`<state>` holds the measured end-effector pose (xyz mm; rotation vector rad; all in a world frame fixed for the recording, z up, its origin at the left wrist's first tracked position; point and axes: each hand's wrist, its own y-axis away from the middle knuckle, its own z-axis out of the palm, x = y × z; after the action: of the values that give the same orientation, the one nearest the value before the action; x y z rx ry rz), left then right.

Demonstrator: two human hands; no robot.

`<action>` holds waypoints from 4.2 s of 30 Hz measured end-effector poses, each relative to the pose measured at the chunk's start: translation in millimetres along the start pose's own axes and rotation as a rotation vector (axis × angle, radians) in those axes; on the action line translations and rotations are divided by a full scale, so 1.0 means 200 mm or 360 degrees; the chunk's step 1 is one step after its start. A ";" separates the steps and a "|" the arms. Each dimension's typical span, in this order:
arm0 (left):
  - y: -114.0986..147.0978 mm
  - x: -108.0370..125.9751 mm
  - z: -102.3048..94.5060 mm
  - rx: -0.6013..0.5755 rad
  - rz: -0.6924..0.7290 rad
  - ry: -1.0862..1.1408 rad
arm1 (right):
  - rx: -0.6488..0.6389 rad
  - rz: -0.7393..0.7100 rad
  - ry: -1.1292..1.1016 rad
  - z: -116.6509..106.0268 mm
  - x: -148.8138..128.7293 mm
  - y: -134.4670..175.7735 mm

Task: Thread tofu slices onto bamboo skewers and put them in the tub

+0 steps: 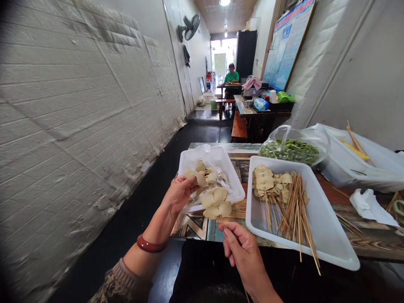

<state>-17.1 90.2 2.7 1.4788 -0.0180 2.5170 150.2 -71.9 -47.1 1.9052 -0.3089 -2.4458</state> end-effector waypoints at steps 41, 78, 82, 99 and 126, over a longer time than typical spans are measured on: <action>0.33 -0.07 0.33 0.0162 0.0087 -0.0039 | -0.0129 -0.0023 0.0034 -0.11 0.01 0.13; 0.34 -0.12 0.31 0.0234 0.0366 -0.0332 | -0.0048 0.0024 0.0097 -0.07 -0.01 0.12; 0.35 -0.12 0.31 0.0225 0.0383 -0.0352 | -0.0053 -0.0004 0.0104 -0.07 -0.01 0.12; 0.35 -0.12 0.30 0.0185 0.0343 -0.0228 | -0.0042 -0.0034 0.0092 -0.06 0.02 0.11; 0.34 -0.05 0.29 0.0035 -0.0027 -0.0047 | -0.0069 -0.0017 0.0090 -0.08 0.02 0.12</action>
<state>23.3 14.2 29.8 1.5182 0.0178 2.4893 161.7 -97.3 -49.6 1.9595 -0.2427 -2.3797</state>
